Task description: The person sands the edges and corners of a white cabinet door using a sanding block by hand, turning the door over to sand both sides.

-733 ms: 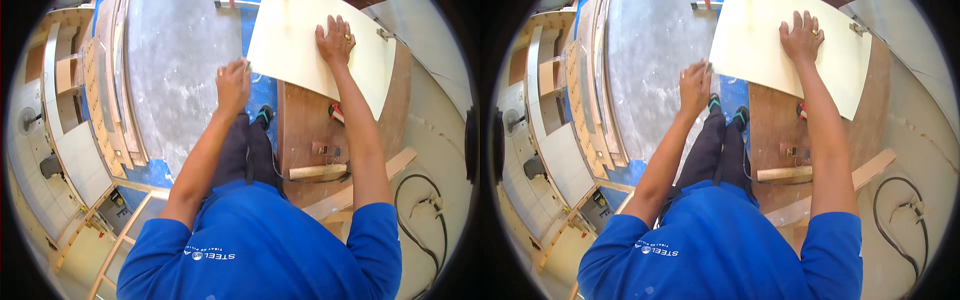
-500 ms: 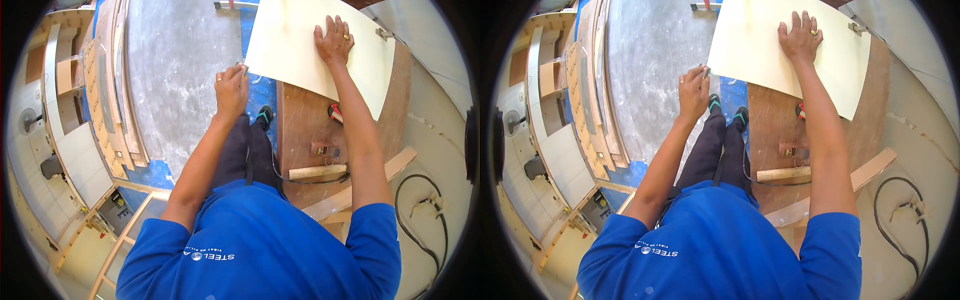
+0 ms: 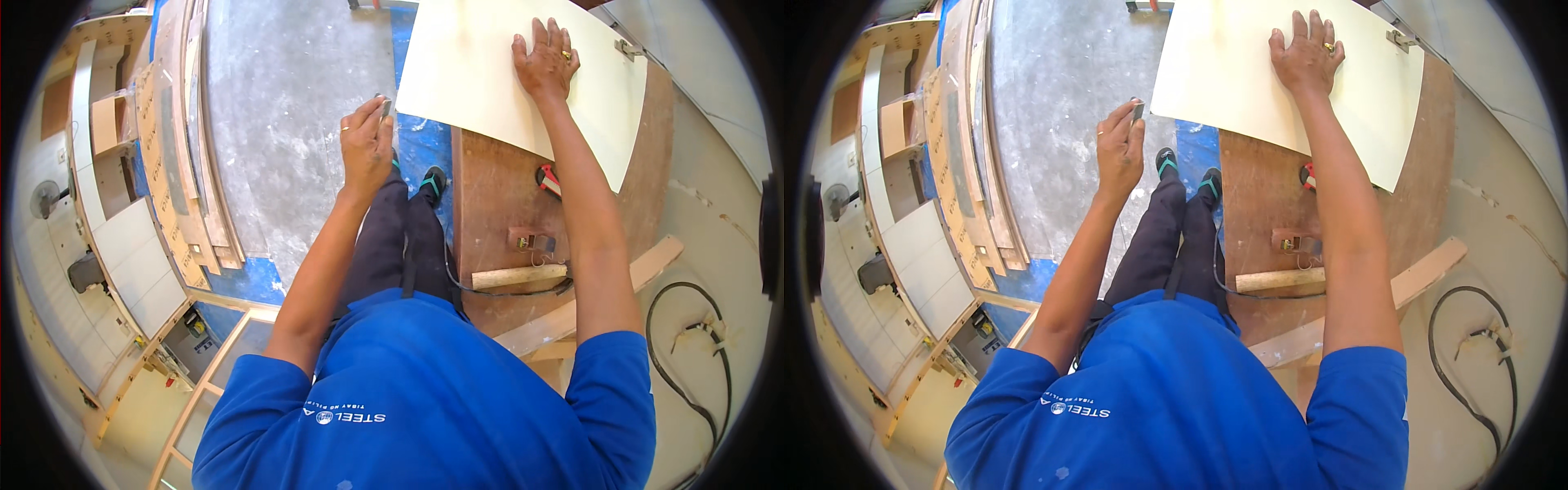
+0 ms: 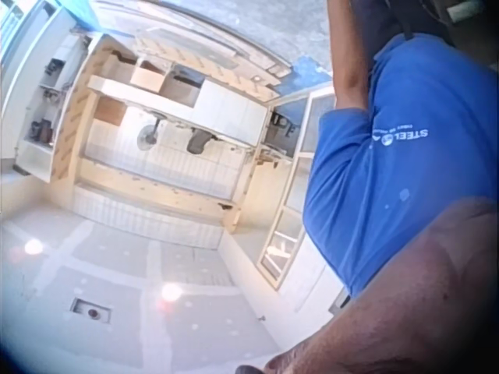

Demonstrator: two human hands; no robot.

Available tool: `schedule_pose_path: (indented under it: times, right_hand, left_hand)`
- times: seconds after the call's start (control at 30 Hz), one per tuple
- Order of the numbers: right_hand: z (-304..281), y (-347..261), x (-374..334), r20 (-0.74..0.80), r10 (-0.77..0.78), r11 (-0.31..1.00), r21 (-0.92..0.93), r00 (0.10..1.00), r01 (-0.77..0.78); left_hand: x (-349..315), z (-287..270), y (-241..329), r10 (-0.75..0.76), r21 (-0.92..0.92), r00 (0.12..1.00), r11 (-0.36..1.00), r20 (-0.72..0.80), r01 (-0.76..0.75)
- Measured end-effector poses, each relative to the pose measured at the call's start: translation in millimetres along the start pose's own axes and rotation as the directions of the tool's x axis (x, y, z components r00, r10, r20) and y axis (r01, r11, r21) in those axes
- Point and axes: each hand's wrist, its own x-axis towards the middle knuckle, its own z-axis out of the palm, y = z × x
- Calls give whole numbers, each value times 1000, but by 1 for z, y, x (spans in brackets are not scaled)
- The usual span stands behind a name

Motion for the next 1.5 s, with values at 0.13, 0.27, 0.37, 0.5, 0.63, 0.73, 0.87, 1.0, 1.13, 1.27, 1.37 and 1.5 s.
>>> schedule_pose_path:
  times: [0.13,0.27,0.37,0.5,0.63,0.73,0.87,1.0,1.13,1.27,1.37,1.5]
  right_hand:
    - [-1,0,2,-9,-17,1000,-8,1000,17]
    - [3,3,0,-69,-47,999,7,997,47]
    - [6,6,-1,-43,-36,999,-19,998,35]
    - [5,4,0,-42,-41,999,-11,998,41]
    - [9,6,1,-31,-27,999,-27,999,26]
    - [6,3,1,-18,-26,1000,-14,1000,25]
    - [6,6,2,-1,-18,1000,-15,1000,18]
    - [4,4,-2,3,-21,1000,-8,1000,21]
    - [-1,-1,1,37,10,1000,-7,999,-9]
    - [-1,1,-2,21,3,1000,-8,1000,-3]
    - [0,-3,-1,10,-13,1000,-10,1000,13]
    - [2,3,1,12,-7,1000,-4,1000,7]
  left_hand:
    - [2,17,-6,-29,65,999,998,23,28]
    - [1,25,-5,34,143,999,989,-21,-31]
    - [-8,25,1,51,224,999,973,-8,-48]
    - [11,29,-9,61,232,998,971,1,-60]
    - [-11,22,-2,35,246,999,969,1,-34]
    - [19,23,5,96,306,995,947,22,-98]
    - [8,25,7,139,351,990,926,27,-140]
    - [10,21,9,147,354,988,923,43,-153]
    - [10,25,10,104,323,994,940,28,-107]
    - [7,22,7,65,338,996,938,54,-79]
    - [35,25,5,70,281,996,956,46,-80]
    - [-5,18,8,-20,241,996,970,82,-1]
